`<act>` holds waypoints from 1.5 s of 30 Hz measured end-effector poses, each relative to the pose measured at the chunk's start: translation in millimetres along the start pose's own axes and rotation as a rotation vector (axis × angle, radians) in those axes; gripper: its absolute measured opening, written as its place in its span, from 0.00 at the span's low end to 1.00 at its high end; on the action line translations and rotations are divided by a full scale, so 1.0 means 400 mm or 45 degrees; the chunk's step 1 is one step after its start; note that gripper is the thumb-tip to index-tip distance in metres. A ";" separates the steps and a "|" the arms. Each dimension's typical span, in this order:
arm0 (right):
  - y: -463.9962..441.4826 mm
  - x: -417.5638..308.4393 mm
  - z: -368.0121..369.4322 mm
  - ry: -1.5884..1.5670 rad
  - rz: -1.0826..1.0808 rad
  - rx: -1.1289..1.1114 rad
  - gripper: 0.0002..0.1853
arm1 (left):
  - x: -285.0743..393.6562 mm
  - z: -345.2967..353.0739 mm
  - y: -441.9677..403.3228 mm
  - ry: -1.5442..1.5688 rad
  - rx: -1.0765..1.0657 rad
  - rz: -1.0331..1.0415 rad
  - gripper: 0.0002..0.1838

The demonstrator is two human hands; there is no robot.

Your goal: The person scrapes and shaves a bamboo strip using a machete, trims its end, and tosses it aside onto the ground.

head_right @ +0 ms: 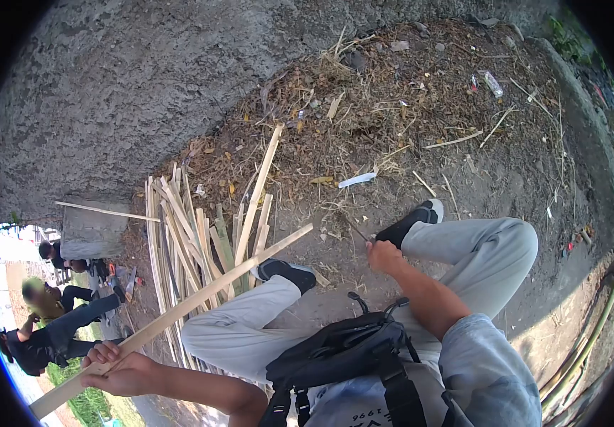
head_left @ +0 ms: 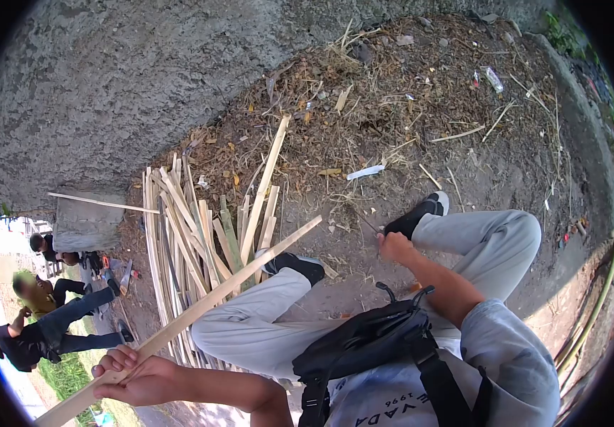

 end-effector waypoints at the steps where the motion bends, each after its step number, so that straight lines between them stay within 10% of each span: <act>1: 0.003 -0.005 -0.014 -0.012 -0.005 -0.010 0.31 | 0.000 0.002 0.004 -0.012 -0.016 -0.015 0.24; 13: 0.039 -0.086 -0.142 -0.092 -0.170 0.187 0.32 | -0.026 0.037 0.040 0.128 -0.011 -0.055 0.21; 25: 0.043 -0.056 -0.072 0.467 -0.581 -0.268 0.24 | 0.062 -0.095 -0.030 0.280 -0.121 0.094 0.15; 37: -0.098 0.033 -0.142 0.002 0.049 0.316 0.24 | 0.119 -0.132 -0.031 0.307 -0.069 0.089 0.16; 45: -0.046 -0.018 -0.128 0.180 -0.293 0.144 0.25 | 0.104 -0.132 -0.023 0.239 0.121 0.162 0.15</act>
Point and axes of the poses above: each hand's wrist, its own y-axis away from the middle knuckle, its own z-axis out of the palm, x = y × z, the point moved 3 cm from there along -y, towards the middle knuckle, and after that the axes turned 13 degrees about y, right-handed, at the moved point
